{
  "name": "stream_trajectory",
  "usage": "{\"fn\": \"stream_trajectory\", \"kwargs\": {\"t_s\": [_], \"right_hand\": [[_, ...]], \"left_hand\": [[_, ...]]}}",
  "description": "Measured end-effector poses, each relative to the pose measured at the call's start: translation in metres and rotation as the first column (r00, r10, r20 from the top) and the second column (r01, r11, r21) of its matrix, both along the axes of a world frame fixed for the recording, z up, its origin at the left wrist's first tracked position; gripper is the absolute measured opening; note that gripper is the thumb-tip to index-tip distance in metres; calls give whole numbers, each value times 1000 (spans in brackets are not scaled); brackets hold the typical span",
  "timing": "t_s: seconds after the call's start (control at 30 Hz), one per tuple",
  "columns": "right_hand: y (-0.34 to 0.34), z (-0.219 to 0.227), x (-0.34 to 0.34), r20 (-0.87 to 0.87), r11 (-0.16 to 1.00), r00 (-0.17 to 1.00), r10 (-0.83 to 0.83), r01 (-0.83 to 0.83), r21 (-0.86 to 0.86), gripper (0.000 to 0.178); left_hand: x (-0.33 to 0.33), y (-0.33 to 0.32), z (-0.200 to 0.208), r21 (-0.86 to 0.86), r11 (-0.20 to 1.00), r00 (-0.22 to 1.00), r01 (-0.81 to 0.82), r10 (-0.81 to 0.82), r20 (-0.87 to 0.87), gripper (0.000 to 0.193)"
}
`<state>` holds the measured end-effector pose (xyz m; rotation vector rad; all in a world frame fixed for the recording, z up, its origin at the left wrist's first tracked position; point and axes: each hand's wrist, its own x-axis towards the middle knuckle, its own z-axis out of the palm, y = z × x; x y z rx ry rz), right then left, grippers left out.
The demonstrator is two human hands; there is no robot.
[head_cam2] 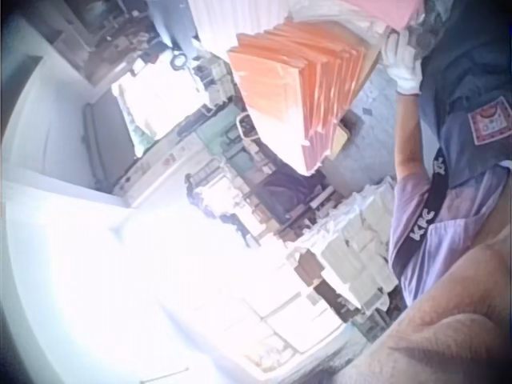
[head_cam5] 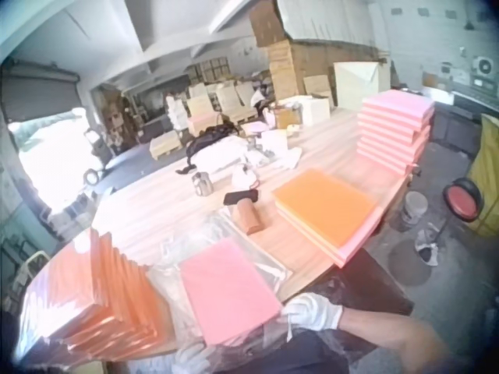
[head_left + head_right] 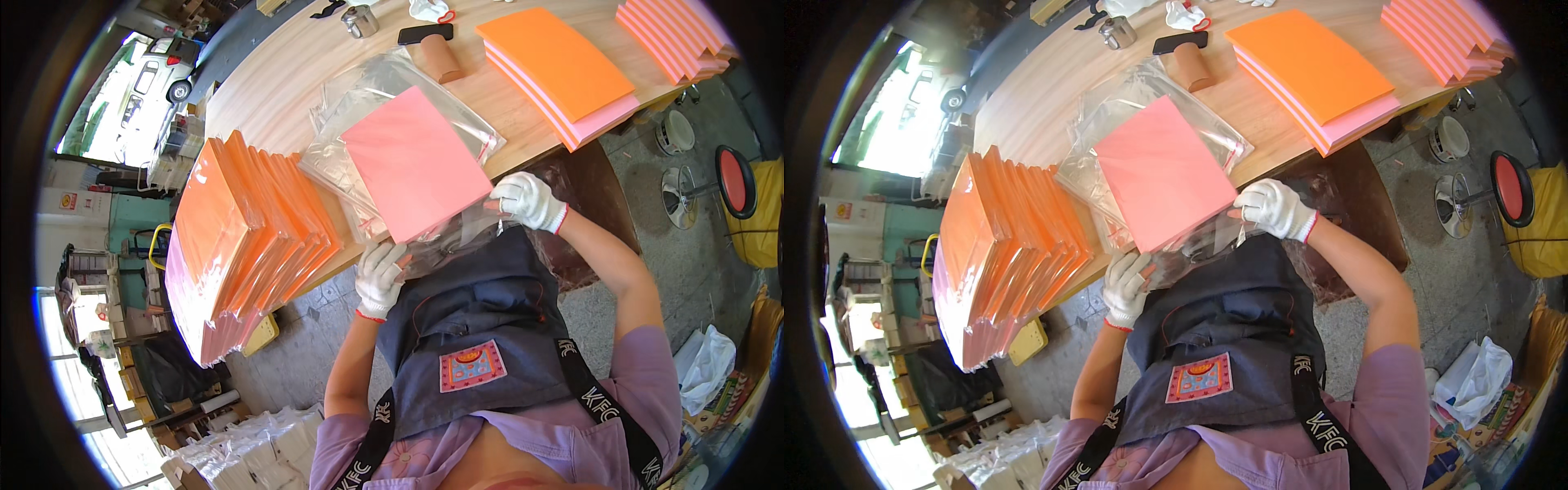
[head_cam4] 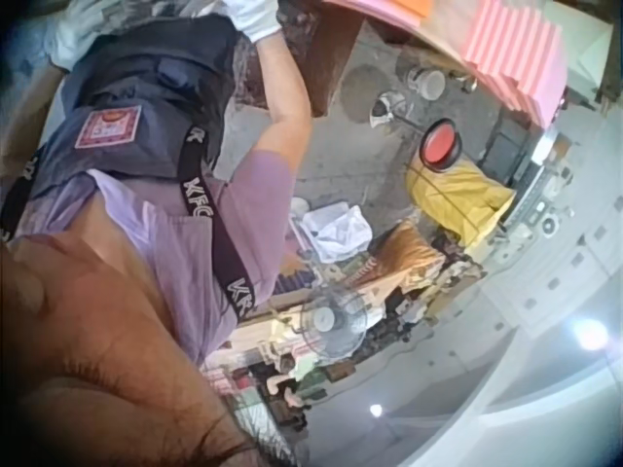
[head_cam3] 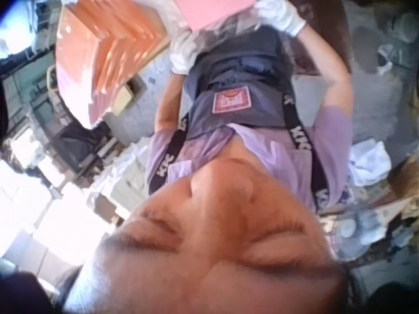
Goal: The person repeatedly picks up pink and orange rectangular sheets from a table, places them into clear plastic bags, and stacks the filled bags on a growing pile. The process is continuous and repetitive, involving handling the sheets and bags by hand.
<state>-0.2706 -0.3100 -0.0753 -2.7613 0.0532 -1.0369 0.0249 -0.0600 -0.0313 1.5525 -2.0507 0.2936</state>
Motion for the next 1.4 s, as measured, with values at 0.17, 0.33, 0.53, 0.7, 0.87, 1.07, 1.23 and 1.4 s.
{"fn": "stream_trajectory", "kwargs": {"t_s": [0.17,0.33,0.53,0.7,0.87,1.07,1.23,1.4], "right_hand": [[56,-7,-1,131,877,951,-278,196,439,14],[97,-7,35,45,365,801,-596,221,904,23],[91,-39,48,-30,-33,707,-707,10,999,27],[92,-42,52,-139,-271,688,-713,-88,958,17],[87,-50,45,-56,-112,708,-704,-33,993,17],[69,-9,33,-370,-155,779,-506,340,928,32],[43,5,26,-334,-140,909,-248,308,941,40],[72,53,32,127,-239,953,-274,-195,951,31]], "left_hand": [[-23,29,-38,183,951,739,-248,308,-599,16],[-52,12,-62,313,867,-72,-387,310,-948,21],[-67,-19,-72,263,872,-591,-412,-36,-806,20],[-57,-12,-100,295,879,-622,-375,-3,-783,19],[-50,-2,-92,424,868,-404,-256,303,-863,24],[-36,20,-33,674,723,29,-154,685,-728,44],[-35,-4,65,585,811,33,7,585,-811,44],[-15,11,124,479,877,366,-45,460,-809,40]]}}
